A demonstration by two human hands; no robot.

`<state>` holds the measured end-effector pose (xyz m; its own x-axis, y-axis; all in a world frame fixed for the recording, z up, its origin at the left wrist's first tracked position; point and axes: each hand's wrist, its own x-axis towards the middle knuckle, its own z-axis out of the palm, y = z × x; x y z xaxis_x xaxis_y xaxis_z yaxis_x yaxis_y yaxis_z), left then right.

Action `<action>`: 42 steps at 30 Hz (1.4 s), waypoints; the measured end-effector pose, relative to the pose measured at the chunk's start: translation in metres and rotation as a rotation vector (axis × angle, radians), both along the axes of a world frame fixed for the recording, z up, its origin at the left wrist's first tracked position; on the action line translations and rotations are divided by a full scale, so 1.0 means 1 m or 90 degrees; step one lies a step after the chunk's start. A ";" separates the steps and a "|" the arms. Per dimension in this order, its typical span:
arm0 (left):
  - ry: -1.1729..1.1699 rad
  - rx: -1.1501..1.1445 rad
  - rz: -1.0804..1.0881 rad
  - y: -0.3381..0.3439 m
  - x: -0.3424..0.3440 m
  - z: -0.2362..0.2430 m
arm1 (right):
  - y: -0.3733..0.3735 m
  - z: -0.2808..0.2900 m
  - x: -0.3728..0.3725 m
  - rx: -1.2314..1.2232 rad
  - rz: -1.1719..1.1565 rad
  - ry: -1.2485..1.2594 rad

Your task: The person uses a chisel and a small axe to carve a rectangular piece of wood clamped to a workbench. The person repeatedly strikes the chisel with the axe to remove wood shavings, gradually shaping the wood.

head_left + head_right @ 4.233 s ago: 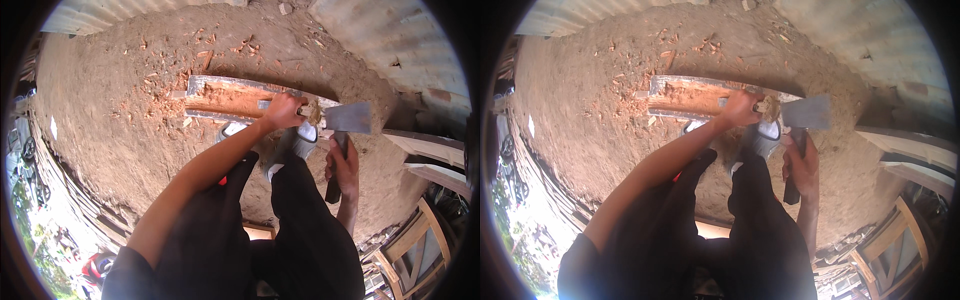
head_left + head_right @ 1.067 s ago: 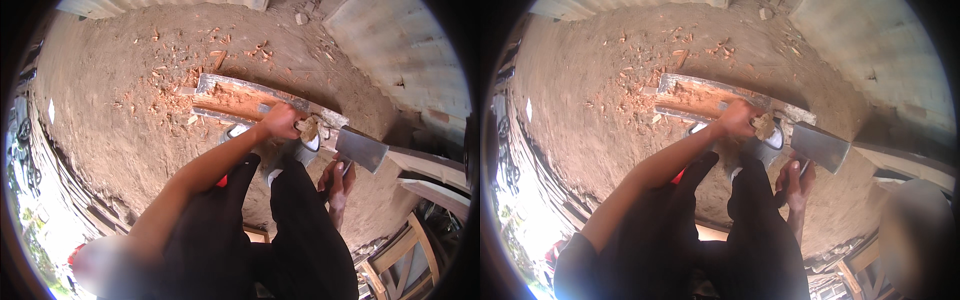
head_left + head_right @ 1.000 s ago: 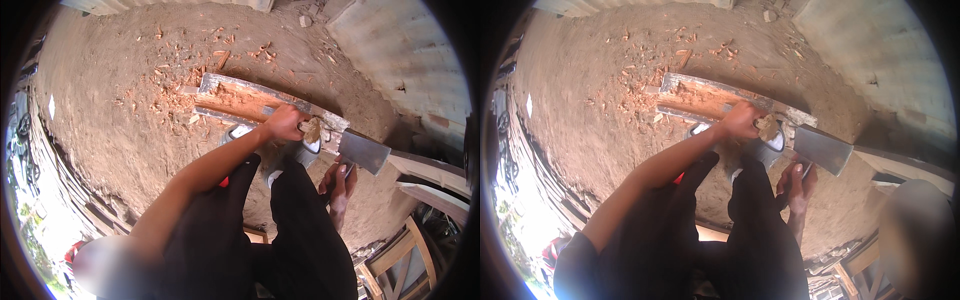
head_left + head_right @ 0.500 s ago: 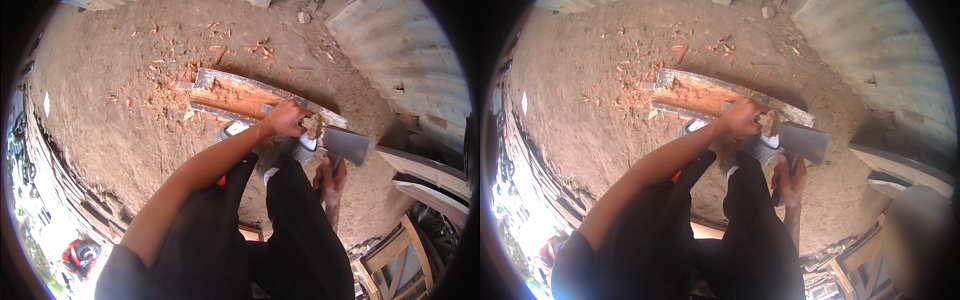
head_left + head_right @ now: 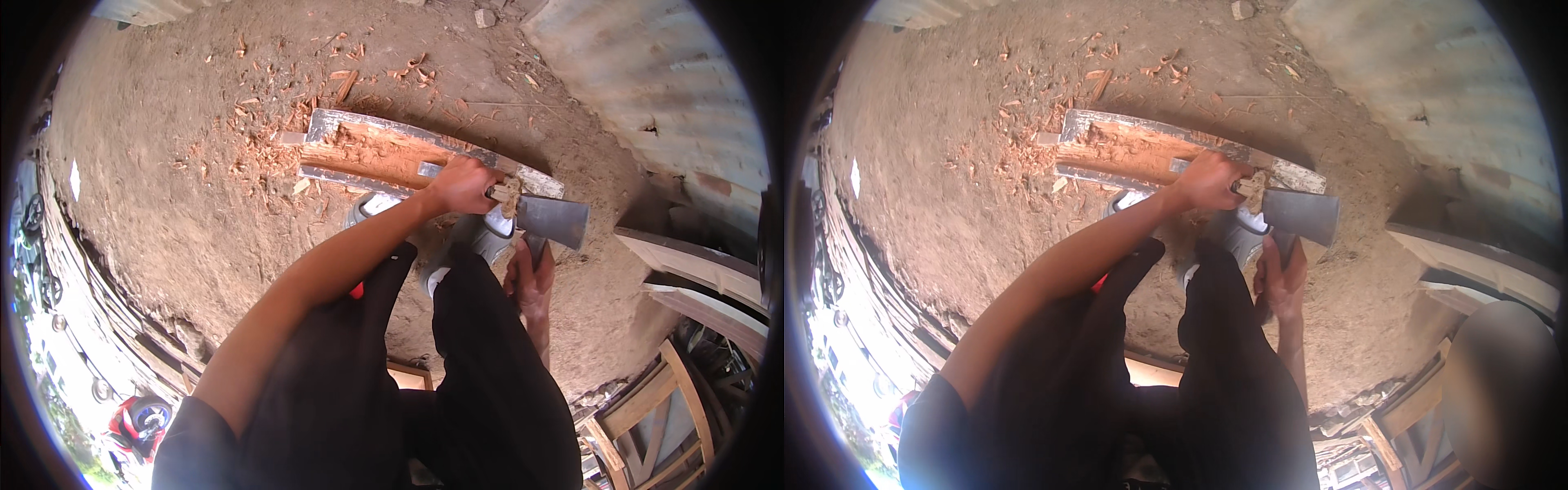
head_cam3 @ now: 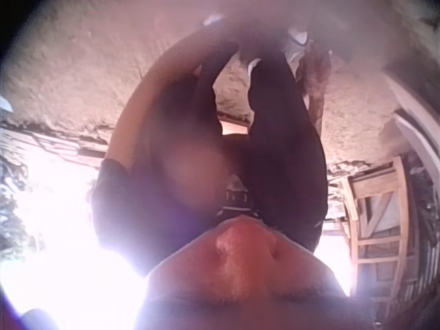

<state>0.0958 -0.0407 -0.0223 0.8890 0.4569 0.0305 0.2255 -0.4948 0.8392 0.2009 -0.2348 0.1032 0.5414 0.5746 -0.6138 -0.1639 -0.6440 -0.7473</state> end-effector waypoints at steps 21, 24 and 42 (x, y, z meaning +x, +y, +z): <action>0.029 0.056 0.011 -0.004 0.003 -0.007 | 0.004 0.014 0.011 -0.041 -0.049 0.044; 0.049 0.052 0.003 -0.008 0.005 -0.007 | 0.002 -0.003 0.006 0.085 -0.190 0.070; 0.017 0.034 -0.007 0.007 0.000 -0.012 | 0.020 0.028 0.012 -0.030 -0.088 0.060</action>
<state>0.0953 -0.0335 -0.0347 0.8947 0.4456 0.0306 0.2420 -0.5413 0.8053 0.2126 -0.2148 0.1315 0.5515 0.4683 -0.6903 -0.3216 -0.6442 -0.6940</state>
